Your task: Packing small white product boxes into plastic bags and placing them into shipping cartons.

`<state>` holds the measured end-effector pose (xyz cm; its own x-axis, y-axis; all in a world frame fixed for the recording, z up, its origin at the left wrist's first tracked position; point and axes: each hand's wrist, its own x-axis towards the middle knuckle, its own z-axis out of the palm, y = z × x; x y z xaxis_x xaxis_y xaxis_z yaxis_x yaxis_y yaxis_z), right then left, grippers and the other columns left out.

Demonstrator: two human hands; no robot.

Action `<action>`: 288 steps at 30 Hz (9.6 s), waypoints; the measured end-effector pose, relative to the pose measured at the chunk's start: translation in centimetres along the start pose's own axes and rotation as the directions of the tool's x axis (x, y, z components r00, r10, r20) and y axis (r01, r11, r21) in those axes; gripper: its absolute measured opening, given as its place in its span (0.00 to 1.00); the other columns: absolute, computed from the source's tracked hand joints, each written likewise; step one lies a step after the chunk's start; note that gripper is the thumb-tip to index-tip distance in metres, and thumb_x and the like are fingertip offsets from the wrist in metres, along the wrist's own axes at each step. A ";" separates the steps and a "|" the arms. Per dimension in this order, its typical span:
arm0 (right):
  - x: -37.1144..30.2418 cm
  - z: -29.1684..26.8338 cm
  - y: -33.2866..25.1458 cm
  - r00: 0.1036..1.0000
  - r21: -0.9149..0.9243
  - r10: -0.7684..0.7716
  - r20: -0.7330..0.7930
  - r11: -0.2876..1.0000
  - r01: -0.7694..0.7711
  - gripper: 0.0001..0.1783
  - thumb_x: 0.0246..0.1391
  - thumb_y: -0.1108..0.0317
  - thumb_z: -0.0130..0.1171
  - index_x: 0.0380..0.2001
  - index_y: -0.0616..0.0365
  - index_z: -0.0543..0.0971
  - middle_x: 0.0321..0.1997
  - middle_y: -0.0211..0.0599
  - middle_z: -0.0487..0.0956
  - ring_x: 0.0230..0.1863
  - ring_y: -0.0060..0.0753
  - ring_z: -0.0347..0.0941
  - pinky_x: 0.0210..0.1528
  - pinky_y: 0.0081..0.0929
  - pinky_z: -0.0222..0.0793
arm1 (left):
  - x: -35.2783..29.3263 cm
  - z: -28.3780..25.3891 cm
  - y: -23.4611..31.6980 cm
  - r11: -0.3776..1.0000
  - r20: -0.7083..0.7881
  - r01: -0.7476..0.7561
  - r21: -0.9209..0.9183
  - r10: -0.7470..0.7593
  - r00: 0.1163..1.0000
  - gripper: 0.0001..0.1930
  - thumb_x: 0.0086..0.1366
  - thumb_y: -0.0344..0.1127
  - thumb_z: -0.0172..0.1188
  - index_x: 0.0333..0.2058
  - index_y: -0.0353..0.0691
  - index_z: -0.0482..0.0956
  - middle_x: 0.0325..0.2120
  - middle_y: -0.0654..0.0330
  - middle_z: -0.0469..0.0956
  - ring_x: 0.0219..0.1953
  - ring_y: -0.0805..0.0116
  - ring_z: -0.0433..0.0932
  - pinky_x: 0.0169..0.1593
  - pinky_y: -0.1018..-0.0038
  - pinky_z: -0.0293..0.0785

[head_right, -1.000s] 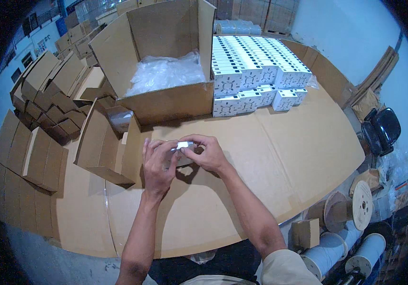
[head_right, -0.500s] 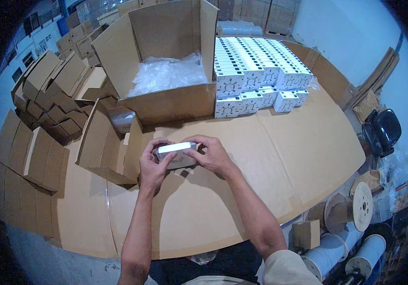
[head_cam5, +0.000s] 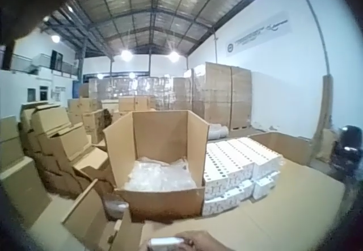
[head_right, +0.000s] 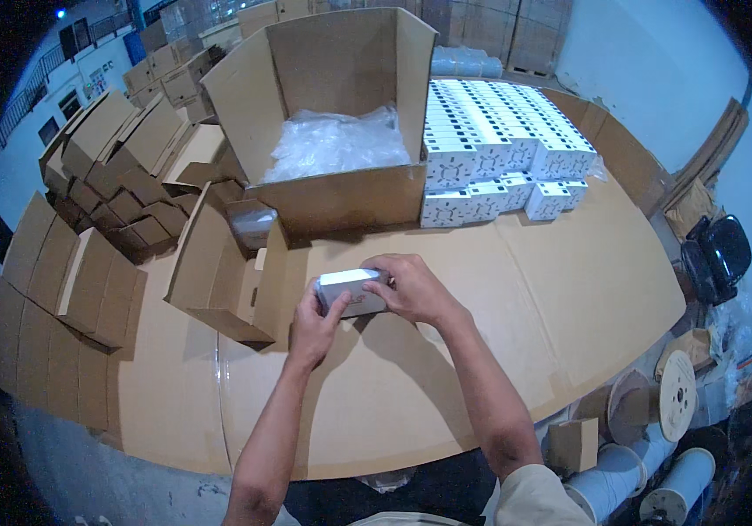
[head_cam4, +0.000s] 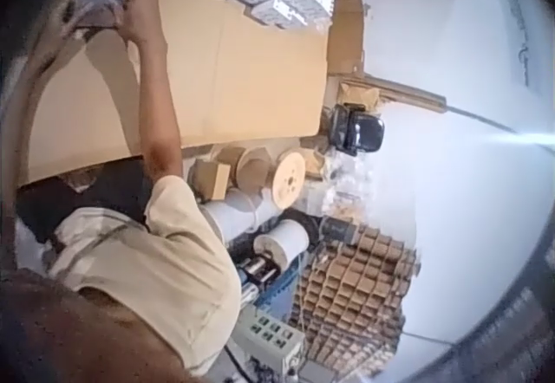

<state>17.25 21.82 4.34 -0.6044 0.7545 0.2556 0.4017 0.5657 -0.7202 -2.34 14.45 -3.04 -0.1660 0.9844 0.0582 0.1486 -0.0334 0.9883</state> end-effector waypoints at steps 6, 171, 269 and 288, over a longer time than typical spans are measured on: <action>1.5 -1.0 1.0 0.994 -0.012 0.029 -0.102 0.999 -0.030 0.12 0.59 0.72 0.64 0.45 0.65 0.81 0.38 0.45 0.84 0.34 0.34 0.82 0.39 0.29 0.79 | -5.4 0.2 0.9 0.848 -0.068 -0.228 0.478 0.295 0.953 0.40 0.60 0.37 0.68 0.66 0.28 0.58 0.62 0.38 0.66 0.64 0.41 0.66 0.67 0.55 0.62; 0.4 5.3 5.3 0.911 0.480 0.277 -0.305 0.871 -0.104 0.13 0.57 0.81 0.62 0.43 0.64 0.71 0.43 0.41 0.82 0.44 0.28 0.81 0.48 0.25 0.78 | 4.9 -1.9 0.1 0.988 -0.002 -0.086 0.125 0.087 0.996 0.22 0.66 0.24 0.62 0.58 0.31 0.70 0.48 0.53 0.81 0.50 0.67 0.79 0.53 0.70 0.76; -4.2 5.7 1.7 0.888 0.628 0.291 -0.357 0.778 -0.002 0.15 0.64 0.63 0.58 0.46 0.64 0.77 0.37 0.31 0.79 0.38 0.21 0.75 0.42 0.23 0.72 | -3.6 1.3 2.3 0.892 -0.081 0.061 -0.448 -0.109 0.991 0.15 0.67 0.22 0.61 0.50 0.30 0.68 0.44 0.55 0.74 0.46 0.67 0.80 0.49 0.73 0.82; -3.1 4.5 2.7 0.821 0.693 0.437 -0.368 0.718 -0.071 0.20 0.73 0.59 0.50 0.30 0.61 0.79 0.22 0.21 0.72 0.26 0.12 0.65 0.27 0.18 0.62 | -3.6 0.1 2.5 0.945 0.115 0.244 -0.219 -0.223 0.968 0.06 0.69 0.32 0.62 0.38 0.38 0.74 0.28 0.67 0.77 0.26 0.81 0.74 0.28 0.81 0.70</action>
<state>17.13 19.48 -1.28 -0.0672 0.9888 0.1330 -0.1454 0.1221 -0.9818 -1.23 10.81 -0.84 -0.0818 0.9801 -0.1807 -0.1136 0.1710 0.9787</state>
